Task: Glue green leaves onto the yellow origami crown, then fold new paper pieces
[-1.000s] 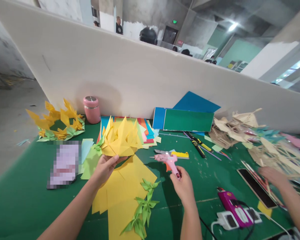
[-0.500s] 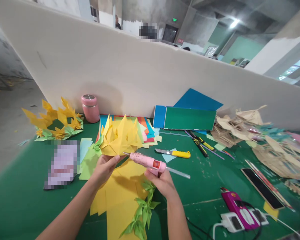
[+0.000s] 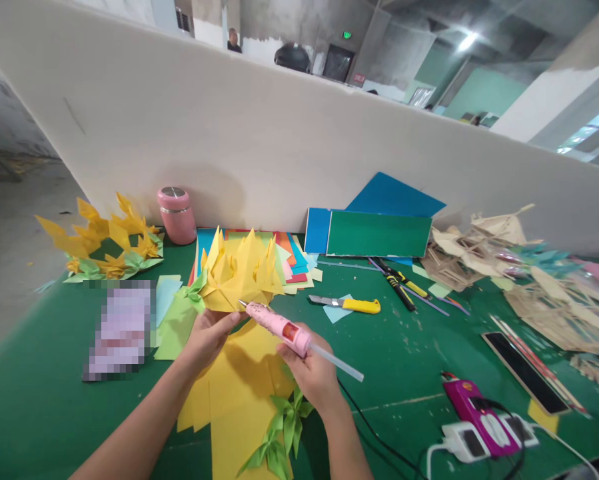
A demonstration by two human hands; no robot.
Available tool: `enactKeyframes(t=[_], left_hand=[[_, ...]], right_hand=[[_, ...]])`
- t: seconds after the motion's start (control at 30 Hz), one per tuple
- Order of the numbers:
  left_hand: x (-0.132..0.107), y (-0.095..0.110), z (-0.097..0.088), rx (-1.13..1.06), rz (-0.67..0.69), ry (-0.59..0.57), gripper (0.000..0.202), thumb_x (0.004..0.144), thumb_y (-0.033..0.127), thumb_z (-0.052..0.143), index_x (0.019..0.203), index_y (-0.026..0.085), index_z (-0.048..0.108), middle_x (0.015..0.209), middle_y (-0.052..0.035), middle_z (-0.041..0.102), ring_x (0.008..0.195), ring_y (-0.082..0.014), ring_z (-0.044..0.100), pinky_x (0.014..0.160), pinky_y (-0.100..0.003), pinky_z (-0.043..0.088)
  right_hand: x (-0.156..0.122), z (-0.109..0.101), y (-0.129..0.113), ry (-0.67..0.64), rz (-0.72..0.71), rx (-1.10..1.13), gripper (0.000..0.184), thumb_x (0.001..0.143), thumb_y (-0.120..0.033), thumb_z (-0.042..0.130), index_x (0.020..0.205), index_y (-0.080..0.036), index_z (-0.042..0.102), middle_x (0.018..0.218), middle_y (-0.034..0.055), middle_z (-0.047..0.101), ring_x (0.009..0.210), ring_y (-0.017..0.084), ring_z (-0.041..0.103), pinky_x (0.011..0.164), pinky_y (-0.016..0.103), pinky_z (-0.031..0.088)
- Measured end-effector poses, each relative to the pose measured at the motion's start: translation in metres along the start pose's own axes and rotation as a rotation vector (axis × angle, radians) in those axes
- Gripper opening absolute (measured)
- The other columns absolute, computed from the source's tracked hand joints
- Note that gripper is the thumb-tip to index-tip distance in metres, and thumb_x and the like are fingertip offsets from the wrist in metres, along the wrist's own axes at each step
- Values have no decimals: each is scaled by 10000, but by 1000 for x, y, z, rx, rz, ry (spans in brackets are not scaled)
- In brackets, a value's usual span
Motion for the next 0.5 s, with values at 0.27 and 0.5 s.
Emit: enactKeyframes(t=[0.27, 0.5], left_hand=[[1, -1, 2, 3, -10, 16, 442, 668, 330, 790, 1065, 160, 700, 1103, -125, 723, 1045, -297, 661, 945, -415, 518], [0, -6, -2, 19, -47, 67, 393, 636, 331, 804, 978, 160, 714, 1019, -108, 749, 920, -270, 702, 869, -397, 562]], right_hand=[[-4, 0, 9, 27, 16, -121, 341, 875, -478, 524, 823, -172, 664, 685, 27, 653, 612, 179, 606, 589, 244, 478], [-4, -2, 9, 114, 55, -84, 342, 870, -472, 537, 924, -163, 671, 764, 55, 704, 646, 196, 650, 594, 258, 517]])
Point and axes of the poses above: each hand's wrist, its own x-axis towards the middle knuckle, its own z-axis out of the palm, y = z × x, the point moved 3 cm from there along x, towards the middle knuckle
